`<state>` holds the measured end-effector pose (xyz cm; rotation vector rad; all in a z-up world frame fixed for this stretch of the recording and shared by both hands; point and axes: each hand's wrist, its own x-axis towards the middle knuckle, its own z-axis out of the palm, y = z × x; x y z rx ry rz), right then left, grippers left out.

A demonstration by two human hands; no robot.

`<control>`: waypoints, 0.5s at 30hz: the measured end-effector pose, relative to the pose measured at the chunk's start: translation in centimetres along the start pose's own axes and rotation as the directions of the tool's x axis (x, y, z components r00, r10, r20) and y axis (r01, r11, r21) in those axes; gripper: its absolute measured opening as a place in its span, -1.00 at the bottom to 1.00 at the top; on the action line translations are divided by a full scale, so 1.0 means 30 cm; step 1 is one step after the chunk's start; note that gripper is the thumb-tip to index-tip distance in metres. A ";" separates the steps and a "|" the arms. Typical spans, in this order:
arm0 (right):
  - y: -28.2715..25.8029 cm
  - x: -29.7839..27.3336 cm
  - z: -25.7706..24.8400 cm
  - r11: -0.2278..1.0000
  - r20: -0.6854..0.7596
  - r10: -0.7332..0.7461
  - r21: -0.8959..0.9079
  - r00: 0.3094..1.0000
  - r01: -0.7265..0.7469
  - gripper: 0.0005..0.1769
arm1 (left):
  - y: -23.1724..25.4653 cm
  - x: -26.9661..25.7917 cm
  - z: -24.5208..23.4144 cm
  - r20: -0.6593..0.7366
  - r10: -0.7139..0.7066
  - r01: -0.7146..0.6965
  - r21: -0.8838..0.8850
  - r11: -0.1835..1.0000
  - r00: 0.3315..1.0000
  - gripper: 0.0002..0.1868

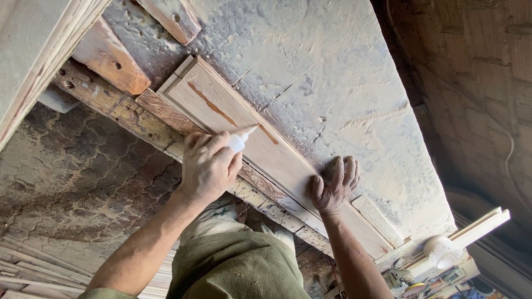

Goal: Applying glue to wooden slats and sanding them smooth using an angle grinder.

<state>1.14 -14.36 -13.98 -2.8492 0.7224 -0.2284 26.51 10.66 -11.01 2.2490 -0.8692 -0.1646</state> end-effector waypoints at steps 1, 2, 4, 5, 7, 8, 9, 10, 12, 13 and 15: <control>0.001 -0.002 0.000 1.000 0.000 0.001 -0.002 1.000 -0.001 -0.14 | -0.013 0.006 -0.005 -0.021 0.009 -0.008 0.014 1.000 1.000 -0.78; 0.000 -0.004 0.000 1.000 0.002 0.001 -0.002 1.000 -0.001 -0.14 | -0.018 0.017 -0.020 -0.019 0.007 -0.007 0.014 1.000 1.000 -0.78; 0.002 -0.003 0.002 1.000 0.001 0.000 -0.005 1.000 0.000 -0.14 | -0.028 0.045 -0.048 -0.052 0.047 -0.043 0.065 0.997 0.998 -0.74; 0.003 -0.001 0.001 1.000 -0.001 0.000 -0.007 1.000 0.000 -0.14 | -0.024 0.059 -0.056 -0.053 0.049 -0.045 0.064 0.997 0.997 -0.74; 0.002 -0.002 0.000 1.000 -0.005 -0.002 -0.012 1.000 0.001 -0.15 | -0.014 0.083 -0.076 -0.122 0.076 -0.063 0.109 0.992 0.990 -0.70; -0.002 0.001 0.001 1.000 -0.008 0.000 -0.012 1.000 0.000 -0.15 | -0.010 0.077 -0.070 -0.122 0.079 -0.066 0.109 0.992 0.989 -0.70; -0.002 0.003 0.001 1.000 -0.008 -0.003 -0.018 1.000 0.003 -0.14 | -0.001 0.072 -0.063 -0.122 0.083 -0.071 0.105 0.992 0.989 -0.70; -0.001 0.001 -0.002 1.000 -0.011 -0.004 -0.027 1.000 0.004 -0.14 | 0.009 0.067 -0.054 -0.121 0.091 -0.079 0.100 0.992 0.989 -0.69; 0.056 -0.034 0.077 1.000 -0.011 0.006 -0.001 1.000 -0.006 -0.14 | 0.032 0.032 -0.023 -0.105 0.088 -0.080 0.080 0.994 0.991 -0.70; 0.099 -0.050 0.109 1.000 -0.005 0.012 0.028 1.000 -0.012 -0.14 | 0.057 0.018 0.000 -0.089 0.080 -0.075 0.062 0.995 0.993 -0.72; 0.015 0.056 0.006 0.996 0.096 0.018 0.088 0.995 -0.027 -0.34 | 0.100 -0.026 -0.015 -0.049 0.059 -0.061 -0.031 0.998 0.997 -0.78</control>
